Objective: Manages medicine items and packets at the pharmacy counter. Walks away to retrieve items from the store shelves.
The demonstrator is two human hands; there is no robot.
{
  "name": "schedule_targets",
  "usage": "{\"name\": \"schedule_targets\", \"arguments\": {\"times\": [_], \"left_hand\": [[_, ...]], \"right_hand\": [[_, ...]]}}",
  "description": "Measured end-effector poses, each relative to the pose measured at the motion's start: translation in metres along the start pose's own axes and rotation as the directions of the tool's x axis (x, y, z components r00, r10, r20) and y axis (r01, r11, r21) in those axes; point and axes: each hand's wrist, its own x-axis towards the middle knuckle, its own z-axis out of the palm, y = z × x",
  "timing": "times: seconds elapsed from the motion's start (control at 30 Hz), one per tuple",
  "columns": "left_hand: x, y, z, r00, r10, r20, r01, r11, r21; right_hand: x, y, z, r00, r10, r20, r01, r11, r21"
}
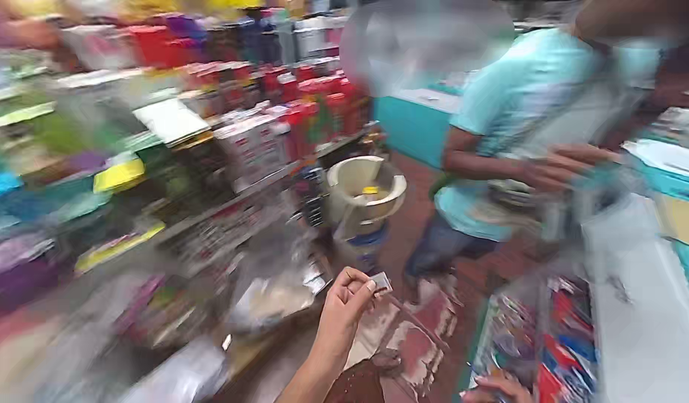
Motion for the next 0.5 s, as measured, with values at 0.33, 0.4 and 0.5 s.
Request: {"name": "schedule_targets", "arguments": {"times": [0.33,0.4,0.5], "left_hand": [[-0.316,0.095,-0.2,0.602,0.118,-0.789,-0.084,0.993,0.084],[-0.37,0.117,-0.233,0.468,0.152,-0.87,-0.135,0.986,0.099],[-0.441,0.145,-0.299,0.333,0.191,-0.923,-0.236,0.965,0.115]], "right_hand": [[-0.044,0.007,0.302,0.445,0.068,0.893,-0.027,0.998,-0.062],[-0.077,0.009,0.369,0.312,0.071,0.947,-0.008,0.997,-0.072],[-0.128,0.009,0.47,0.148,0.056,0.987,-0.01,0.998,-0.056]]}}
